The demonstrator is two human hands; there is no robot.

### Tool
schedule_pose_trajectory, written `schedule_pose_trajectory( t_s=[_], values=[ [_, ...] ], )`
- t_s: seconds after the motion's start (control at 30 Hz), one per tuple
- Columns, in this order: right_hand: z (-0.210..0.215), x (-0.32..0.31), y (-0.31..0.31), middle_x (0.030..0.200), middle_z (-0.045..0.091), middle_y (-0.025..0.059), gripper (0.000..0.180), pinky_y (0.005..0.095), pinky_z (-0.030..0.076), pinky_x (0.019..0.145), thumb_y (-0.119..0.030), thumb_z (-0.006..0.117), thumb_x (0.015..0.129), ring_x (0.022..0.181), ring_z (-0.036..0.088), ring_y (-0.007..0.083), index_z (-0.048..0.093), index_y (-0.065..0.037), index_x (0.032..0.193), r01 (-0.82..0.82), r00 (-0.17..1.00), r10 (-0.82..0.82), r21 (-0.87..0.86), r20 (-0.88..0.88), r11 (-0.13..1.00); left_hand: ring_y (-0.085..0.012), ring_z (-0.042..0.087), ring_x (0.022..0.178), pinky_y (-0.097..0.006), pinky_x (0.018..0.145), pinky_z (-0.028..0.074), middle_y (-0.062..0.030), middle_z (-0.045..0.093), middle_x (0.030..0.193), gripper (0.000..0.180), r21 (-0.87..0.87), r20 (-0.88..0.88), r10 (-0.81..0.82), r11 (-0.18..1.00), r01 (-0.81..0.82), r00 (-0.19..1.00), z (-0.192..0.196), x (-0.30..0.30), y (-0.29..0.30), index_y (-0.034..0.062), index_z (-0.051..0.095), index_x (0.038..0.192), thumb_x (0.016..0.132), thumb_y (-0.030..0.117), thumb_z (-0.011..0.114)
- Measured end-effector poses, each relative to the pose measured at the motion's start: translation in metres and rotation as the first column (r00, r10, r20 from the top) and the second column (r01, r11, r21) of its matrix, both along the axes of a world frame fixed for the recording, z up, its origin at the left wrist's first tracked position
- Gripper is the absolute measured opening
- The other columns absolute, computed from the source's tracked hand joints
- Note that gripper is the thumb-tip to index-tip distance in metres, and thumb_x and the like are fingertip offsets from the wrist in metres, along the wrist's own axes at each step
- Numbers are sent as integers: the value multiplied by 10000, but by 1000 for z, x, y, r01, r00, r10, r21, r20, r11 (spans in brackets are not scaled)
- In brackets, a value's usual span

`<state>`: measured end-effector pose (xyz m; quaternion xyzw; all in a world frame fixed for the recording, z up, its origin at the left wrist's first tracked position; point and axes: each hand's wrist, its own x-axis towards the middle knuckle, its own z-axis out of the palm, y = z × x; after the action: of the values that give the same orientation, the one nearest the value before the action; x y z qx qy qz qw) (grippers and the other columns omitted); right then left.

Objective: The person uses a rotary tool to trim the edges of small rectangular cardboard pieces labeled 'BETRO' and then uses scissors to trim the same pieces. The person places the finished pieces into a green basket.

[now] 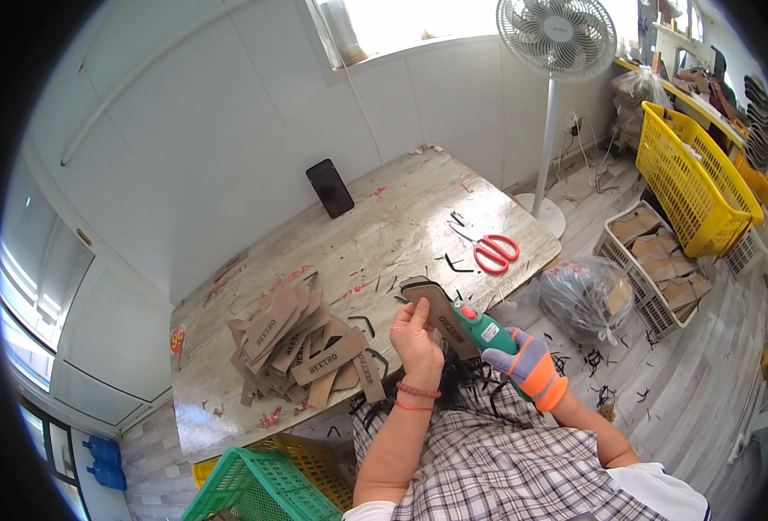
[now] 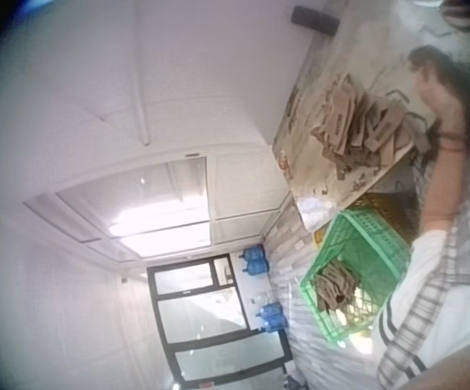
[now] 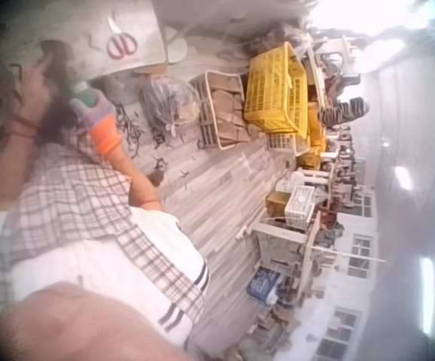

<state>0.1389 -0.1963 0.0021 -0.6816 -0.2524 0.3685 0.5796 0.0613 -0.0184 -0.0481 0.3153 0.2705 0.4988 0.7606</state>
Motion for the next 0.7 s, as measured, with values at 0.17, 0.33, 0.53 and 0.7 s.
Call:
schedule_pose_trajectory(
  t_s=[0.17,0.33,0.53,0.7],
  values=[
    [-4,5,1,744,635,12,457,213,461,520,-278,796,773,596,560,48,606,4,1079,21,1000,-21,29,4,999,-109,604,641,-230,590,482,-35,689,826,35,5,3,-45,999,45,999,11,-3,-12,36,643,886,888,66,661],
    [0,7,-1,740,641,13,466,212,461,520,-282,798,772,585,562,50,607,9,1081,10,1000,-11,19,14,1000,-87,600,688,-217,625,481,-27,684,845,31,69,-65,-100,992,104,993,14,-10,-12,22,655,909,883,38,656],
    [3,9,-5,748,634,19,442,224,464,509,-251,774,796,574,566,66,603,17,1104,-42,997,43,-11,67,999,-68,594,738,-206,669,478,-19,676,871,98,192,-147,-64,977,92,987,17,-15,0,-22,660,970,887,29,647],
    [8,9,-6,754,636,23,440,227,467,508,-252,767,805,567,570,67,607,16,1115,-78,987,86,-61,137,995,-49,574,738,-194,666,460,-4,669,857,136,310,-256,-29,944,111,966,28,-19,6,-41,672,994,898,48,635]
  ],
)
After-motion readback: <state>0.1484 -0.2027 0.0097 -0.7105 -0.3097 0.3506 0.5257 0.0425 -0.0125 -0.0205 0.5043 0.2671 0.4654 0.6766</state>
